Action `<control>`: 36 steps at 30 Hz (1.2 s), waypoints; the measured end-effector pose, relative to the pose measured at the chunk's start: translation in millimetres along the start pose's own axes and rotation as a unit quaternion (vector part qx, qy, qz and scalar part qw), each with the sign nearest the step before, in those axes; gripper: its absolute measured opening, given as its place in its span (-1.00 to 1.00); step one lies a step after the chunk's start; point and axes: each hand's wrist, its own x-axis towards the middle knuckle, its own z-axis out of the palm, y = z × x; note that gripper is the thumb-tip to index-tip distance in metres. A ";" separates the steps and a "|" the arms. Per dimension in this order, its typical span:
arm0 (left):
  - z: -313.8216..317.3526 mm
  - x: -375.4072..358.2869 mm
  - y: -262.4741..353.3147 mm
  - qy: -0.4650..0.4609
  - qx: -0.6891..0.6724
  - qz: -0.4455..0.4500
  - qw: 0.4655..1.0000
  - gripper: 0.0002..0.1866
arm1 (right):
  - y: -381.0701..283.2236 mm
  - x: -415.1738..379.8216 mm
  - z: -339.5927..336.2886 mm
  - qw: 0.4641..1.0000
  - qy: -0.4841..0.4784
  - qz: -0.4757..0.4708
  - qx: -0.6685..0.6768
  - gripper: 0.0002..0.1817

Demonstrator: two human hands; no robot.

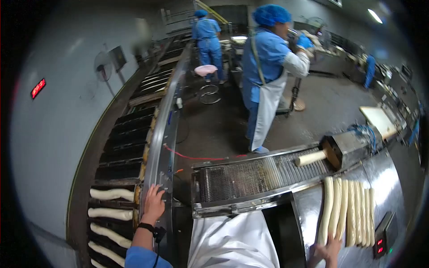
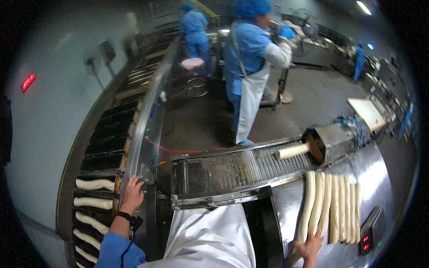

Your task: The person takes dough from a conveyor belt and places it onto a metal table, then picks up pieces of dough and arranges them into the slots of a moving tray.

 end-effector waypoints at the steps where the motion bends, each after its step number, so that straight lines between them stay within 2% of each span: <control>1: 1.7 0.0 -1.8 0.012 -0.024 -0.003 1.000 -0.54 | -7.7 -0.7 -3.0 0.999 -0.023 0.041 0.016 -0.04; 2: -2.4 0.6 1.3 0.008 -0.012 -0.003 1.000 -0.57 | 2.0 3.5 7.1 0.997 -0.018 0.015 -0.068 -0.18; 3: -4.9 2.7 3.8 0.014 -0.016 -0.022 1.000 -0.57 | -0.4 7.0 0.9 0.992 -0.021 -0.071 -0.104 -0.26; 5: -7.2 6.3 5.8 -0.024 -0.028 -0.042 0.998 -0.57 | -10.3 12.1 -2.3 0.993 -0.033 -0.055 -0.098 -0.24; 7: -3.0 8.7 -1.1 -0.009 -0.042 -0.051 0.998 -0.58 | 3.9 29.1 13.9 0.982 -0.014 -0.108 0.154 -0.22; 8: -4.6 10.9 -1.8 -0.007 -0.035 -0.033 0.999 -0.59 | -19.5 29.4 0.0 0.957 -0.094 -0.024 0.274 -0.20; 9: -6.9 11.6 -1.8 -0.004 -0.026 -0.014 1.000 -0.60 | -31.3 29.7 -5.3 0.912 -0.111 -0.043 0.392 -0.25; 10: -2.8 11.2 -3.7 0.048 -0.020 0.005 0.999 -0.63 | -51.7 46.7 -17.3 0.887 -0.146 -0.064 0.434 -0.29; 11: 0.8 11.5 -5.7 0.052 -0.022 -0.004 0.998 -0.63 | -77.7 67.9 -31.5 0.856 -0.183 -0.084 0.475 -0.29; 13: 2.5 13.5 -11.8 0.061 -0.043 0.002 0.997 -0.63 | -165.4 58.9 -82.7 0.817 -0.092 -0.071 0.565 -0.39; 15: 8.1 21.3 -19.5 0.066 -0.041 -0.002 0.997 -0.64 | -231.7 64.9 -135.1 0.808 -0.120 -0.182 0.547 -0.43; 17: 6.8 29.5 -21.9 0.072 -0.060 -0.011 0.996 -0.65 | -274.1 98.4 -176.5 0.852 -0.144 -0.297 0.407 -0.58; 18: 12.9 34.7 -26.7 0.080 -0.074 -0.014 0.994 -0.66 | -305.8 86.9 -199.4 0.845 -0.134 -0.318 0.408 -0.58; 23: 17.6 55.1 -32.8 0.075 -0.086 -0.038 0.993 -0.70 | -492.7 -13.3 -262.0 0.738 -0.152 -0.448 0.481 -0.55; 24: 19.8 60.6 -33.7 0.070 -0.081 -0.039 0.993 -0.71 | -502.6 84.9 -235.4 0.733 -0.187 -0.521 0.396 -0.31; 25: 24.1 64.6 -35.4 0.070 -0.082 -0.043 0.993 -0.71 | -566.1 -34.2 -263.1 0.597 -0.299 -0.554 0.497 -0.15; 26: 28.0 69.1 -37.7 0.076 -0.089 -0.034 0.993 -0.71 | -611.7 -30.3 -257.2 0.504 -0.384 -0.620 0.464 -0.08; 27: 30.9 75.0 -40.8 0.084 -0.095 -0.025 0.992 -0.71 | -633.7 -25.8 -251.2 0.508 -0.397 -0.601 0.473 -0.04; 28: 32.9 80.5 -42.7 0.092 -0.101 -0.017 0.990 -0.71 | -651.3 -19.3 -245.5 0.522 -0.355 -0.619 0.467 -0.07; 29: 34.9 85.8 -43.3 0.093 -0.101 -0.022 0.990 -0.71 | -667.1 -5.8 -233.6 0.540 -0.312 -0.623 0.471 -0.14; 31: 37.5 96.5 -46.1 0.094 -0.090 -0.006 0.991 -0.72 | -678.3 20.6 -205.2 0.603 -0.298 -0.595 0.441 -0.33; 33: 40.5 106.5 -48.5 0.105 -0.099 -0.009 0.989 -0.72 | -682.1 73.5 -145.5 0.669 -0.255 -0.601 0.355 -0.29; 34: 41.8 110.5 -48.6 0.105 -0.097 -0.010 0.990 -0.72 | -673.4 101.6 -110.8 0.720 -0.278 -0.547 0.323 -0.30; 35: 43.8 115.3 -48.7 0.105 -0.095 -0.011 0.990 -0.73 | -661.0 142.0 -60.7 0.751 -0.182 -0.578 0.260 -0.31; 36: 45.7 119.7 -49.9 0.104 -0.089 -0.008 0.991 -0.72 | -641.0 203.6 4.2 0.752 -0.115 -0.610 0.224 -0.32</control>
